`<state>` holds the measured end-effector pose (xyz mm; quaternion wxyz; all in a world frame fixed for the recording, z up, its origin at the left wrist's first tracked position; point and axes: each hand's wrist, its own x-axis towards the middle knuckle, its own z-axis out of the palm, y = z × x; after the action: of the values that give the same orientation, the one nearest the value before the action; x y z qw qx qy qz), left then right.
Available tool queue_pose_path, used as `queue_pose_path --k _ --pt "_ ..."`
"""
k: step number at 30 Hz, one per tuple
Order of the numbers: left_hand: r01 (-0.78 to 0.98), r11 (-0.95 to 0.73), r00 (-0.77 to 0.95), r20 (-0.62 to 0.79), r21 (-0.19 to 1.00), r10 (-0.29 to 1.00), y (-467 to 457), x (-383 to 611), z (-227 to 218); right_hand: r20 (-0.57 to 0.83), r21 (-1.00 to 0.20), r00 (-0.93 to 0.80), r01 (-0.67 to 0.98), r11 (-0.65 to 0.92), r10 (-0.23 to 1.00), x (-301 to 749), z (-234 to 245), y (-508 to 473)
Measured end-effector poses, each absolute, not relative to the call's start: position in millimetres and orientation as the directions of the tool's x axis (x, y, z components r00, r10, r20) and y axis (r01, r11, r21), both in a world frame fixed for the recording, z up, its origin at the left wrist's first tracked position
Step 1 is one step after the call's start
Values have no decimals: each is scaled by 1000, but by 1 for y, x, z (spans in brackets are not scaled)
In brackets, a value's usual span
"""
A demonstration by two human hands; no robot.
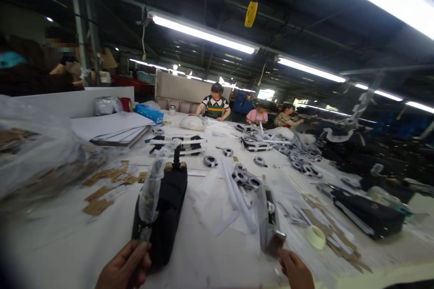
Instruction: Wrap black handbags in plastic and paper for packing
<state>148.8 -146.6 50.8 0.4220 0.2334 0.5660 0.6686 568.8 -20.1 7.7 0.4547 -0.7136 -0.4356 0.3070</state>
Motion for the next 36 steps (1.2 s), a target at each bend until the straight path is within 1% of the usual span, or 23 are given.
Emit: queue_pose_path --k 2,4,5,6,8,10,12,14,17,20,24,27,29,31,33,36 --pt "-332 -3 -518 -180 943 836 -147 150 52 -26 -907 309 392 -153 951 544 32 -27" --pt "-354 7 -492 -193 935 849 -150 151 56 32 -859 116 511 -32 993 507 63 -38" --pt "-356 6 -479 -188 934 858 -151 152 58 49 -846 16 533 33 999 486 78 -45" --pt "-353 0 -470 -178 935 864 -153 153 61 66 -846 -75 525 95 995 464 93 -52" --pt "-358 -18 -463 -161 934 872 -156 155 64 45 -864 -261 475 169 964 419 117 -65" --pt "-366 -27 -459 -156 930 875 -158 157 66 1 -891 -422 412 193 907 378 132 -76" --pt "-364 -31 -452 -147 931 880 -160 156 66 -20 -904 -540 369 216 842 341 140 -86" --pt "-358 -41 -440 -130 933 888 -161 155 66 -5 -909 -613 333 252 790 311 142 -94" --pt "-345 -62 -429 -98 936 898 -165 153 67 32 -903 -663 302 306 748 280 139 -97" --pt "-345 -68 -418 -88 936 904 -166 150 68 20 -892 -632 338 299 775 263 130 -92" --pt "-346 -62 -401 -88 936 912 -166 149 64 -43 -872 -510 439 217 859 255 114 -81" --pt "-352 -58 -383 -87 934 919 -167 149 63 -121 -894 -503 430 127 856 254 110 -75" --pt "-393 -56 -359 -97 918 928 -168 149 63 -160 -903 -519 421 88 840 255 112 -72" --pt "-482 -59 -342 -125 874 931 -169 149 64 -192 -904 -546 421 70 815 257 116 -70" --pt "-601 -49 -307 -173 798 936 -170 148 65 -226 -909 -605 412 57 763 260 119 -68" --pt "-743 19 -191 -240 669 952 -171 146 65 -263 -913 -683 405 55 681 264 120 -65"
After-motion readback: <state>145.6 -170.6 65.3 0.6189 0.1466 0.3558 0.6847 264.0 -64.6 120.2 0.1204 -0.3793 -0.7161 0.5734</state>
